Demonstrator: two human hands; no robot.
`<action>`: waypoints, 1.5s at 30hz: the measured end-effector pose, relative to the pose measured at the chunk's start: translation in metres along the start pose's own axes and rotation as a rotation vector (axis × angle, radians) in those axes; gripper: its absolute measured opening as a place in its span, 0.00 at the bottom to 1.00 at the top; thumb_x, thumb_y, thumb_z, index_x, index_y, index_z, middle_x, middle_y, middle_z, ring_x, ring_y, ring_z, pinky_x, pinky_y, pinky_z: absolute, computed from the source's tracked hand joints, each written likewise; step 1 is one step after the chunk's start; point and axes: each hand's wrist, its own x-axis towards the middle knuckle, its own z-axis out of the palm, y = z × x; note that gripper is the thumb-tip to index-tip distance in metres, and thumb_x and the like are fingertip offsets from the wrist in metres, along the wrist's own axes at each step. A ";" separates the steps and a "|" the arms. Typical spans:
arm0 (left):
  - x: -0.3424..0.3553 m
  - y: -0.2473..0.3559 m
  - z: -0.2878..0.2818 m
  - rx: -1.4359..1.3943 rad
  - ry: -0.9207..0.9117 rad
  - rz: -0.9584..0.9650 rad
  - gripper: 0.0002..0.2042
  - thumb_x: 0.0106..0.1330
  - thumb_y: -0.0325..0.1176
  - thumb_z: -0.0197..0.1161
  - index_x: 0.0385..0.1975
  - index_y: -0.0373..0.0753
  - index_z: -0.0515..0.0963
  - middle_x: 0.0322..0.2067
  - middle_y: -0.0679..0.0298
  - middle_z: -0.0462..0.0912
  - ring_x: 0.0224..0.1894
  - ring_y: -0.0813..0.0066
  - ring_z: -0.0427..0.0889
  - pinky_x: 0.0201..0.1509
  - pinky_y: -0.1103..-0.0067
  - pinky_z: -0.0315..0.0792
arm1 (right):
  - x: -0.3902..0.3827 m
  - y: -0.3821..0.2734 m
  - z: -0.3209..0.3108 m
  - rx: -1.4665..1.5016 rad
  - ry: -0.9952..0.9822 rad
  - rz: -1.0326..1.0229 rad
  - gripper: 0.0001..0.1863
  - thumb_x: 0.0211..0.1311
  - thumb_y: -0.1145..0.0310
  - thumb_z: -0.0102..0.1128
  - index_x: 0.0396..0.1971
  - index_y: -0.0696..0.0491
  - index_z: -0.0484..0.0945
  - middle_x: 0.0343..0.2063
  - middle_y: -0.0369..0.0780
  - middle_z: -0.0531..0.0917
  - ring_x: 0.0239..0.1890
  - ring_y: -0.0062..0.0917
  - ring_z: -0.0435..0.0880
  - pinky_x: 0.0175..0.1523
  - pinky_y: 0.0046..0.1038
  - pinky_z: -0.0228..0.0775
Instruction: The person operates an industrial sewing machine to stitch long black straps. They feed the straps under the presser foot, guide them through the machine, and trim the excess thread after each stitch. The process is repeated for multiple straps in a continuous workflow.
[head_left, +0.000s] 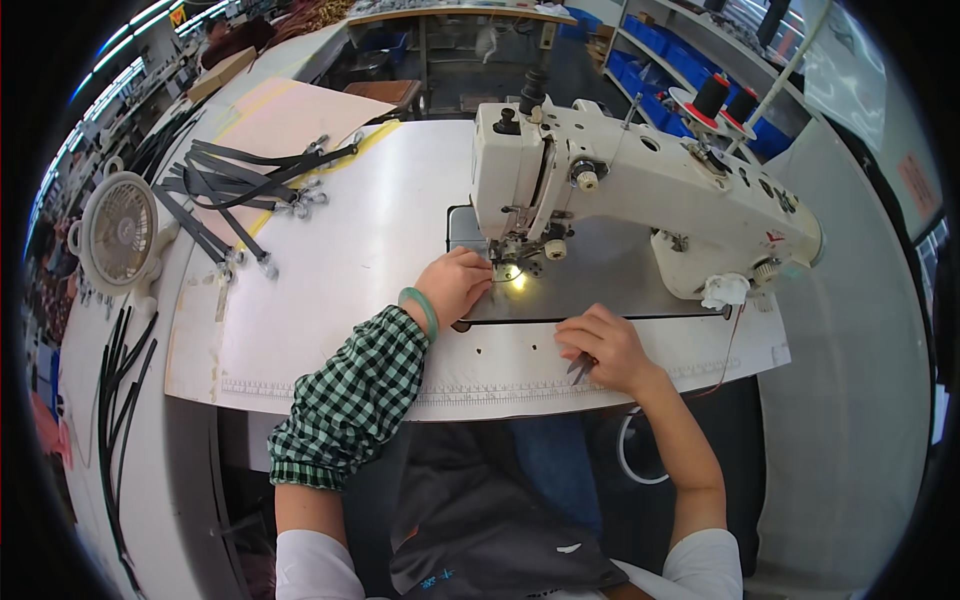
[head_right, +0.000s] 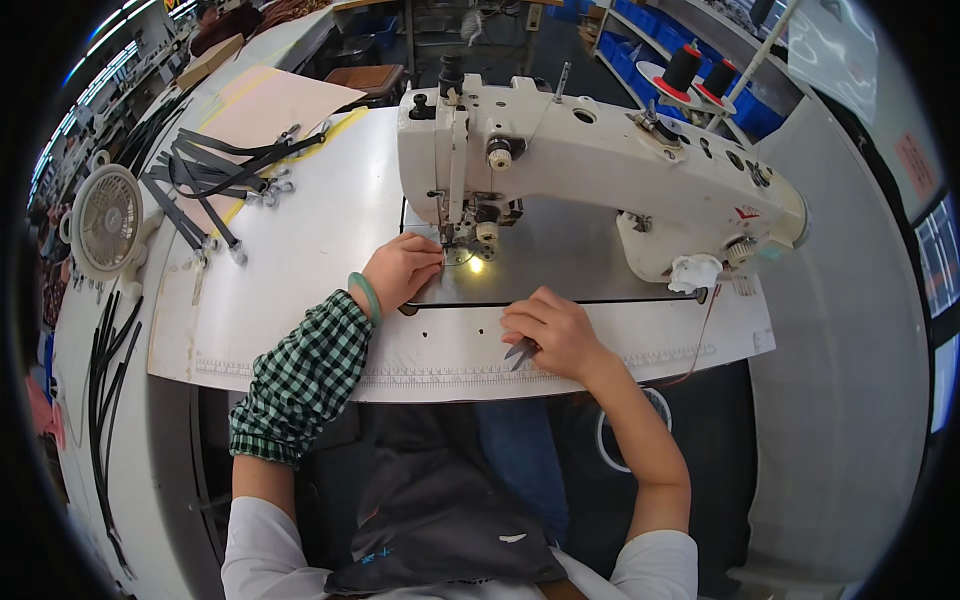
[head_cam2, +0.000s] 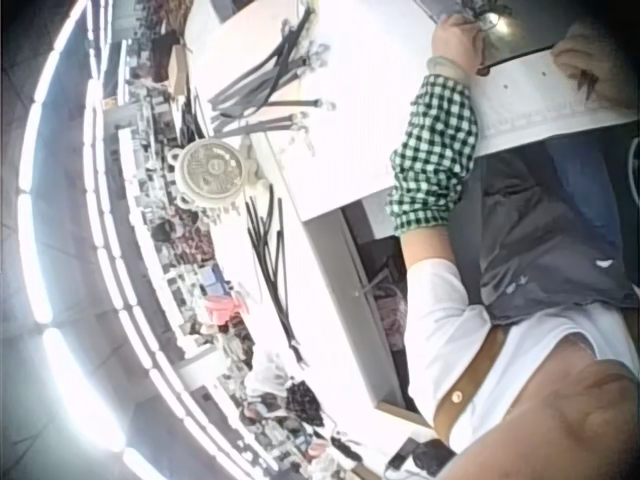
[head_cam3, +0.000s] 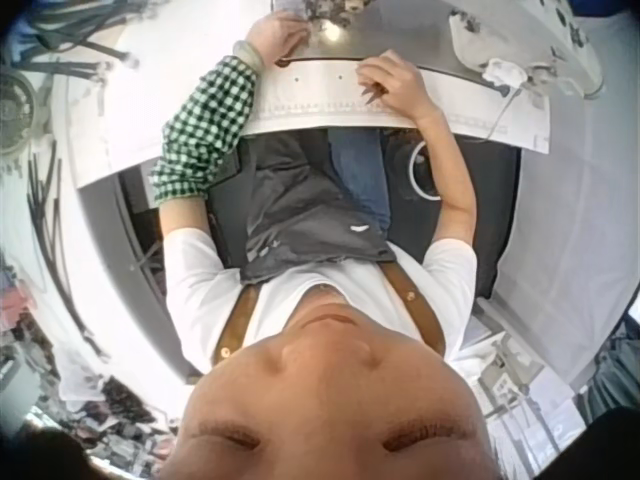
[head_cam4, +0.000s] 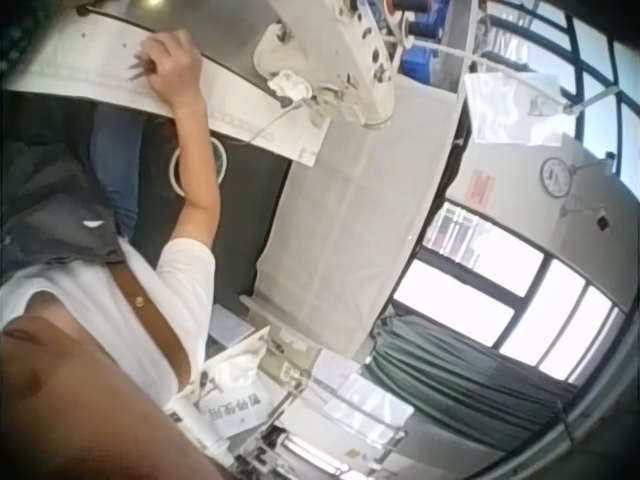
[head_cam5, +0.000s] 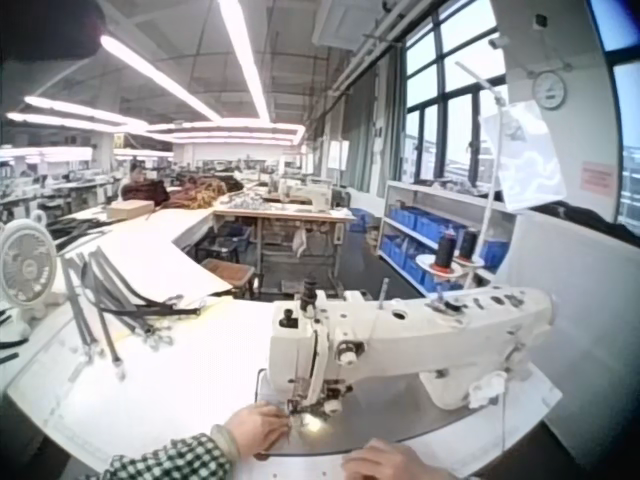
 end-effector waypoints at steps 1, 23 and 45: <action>0.000 0.000 0.001 -0.011 0.007 0.008 0.05 0.50 0.26 0.58 0.25 0.37 0.78 0.32 0.66 0.77 0.37 0.69 0.73 0.42 0.77 0.70 | 0.000 0.000 -0.001 0.003 0.018 0.006 0.09 0.38 0.71 0.64 0.24 0.52 0.76 0.27 0.31 0.77 0.27 0.23 0.71 0.28 0.22 0.67; 0.043 -0.052 0.018 -0.040 -0.083 -0.039 0.04 0.49 0.24 0.55 0.22 0.34 0.77 0.37 0.61 0.75 0.47 0.61 0.69 0.47 0.71 0.66 | -0.147 0.278 -0.315 -0.779 0.659 1.094 0.21 0.61 0.58 0.42 0.43 0.61 0.70 0.36 0.44 0.76 0.38 0.30 0.75 0.42 0.30 0.65; 0.010 -0.001 0.001 0.153 0.121 -0.311 0.05 0.44 0.34 0.65 0.20 0.42 0.81 0.22 0.66 0.74 0.30 0.68 0.70 0.36 0.75 0.68 | -0.169 0.249 -0.264 -0.121 0.808 1.267 0.20 0.62 0.54 0.40 0.41 0.56 0.69 0.29 0.37 0.76 0.25 0.21 0.74 0.31 0.24 0.68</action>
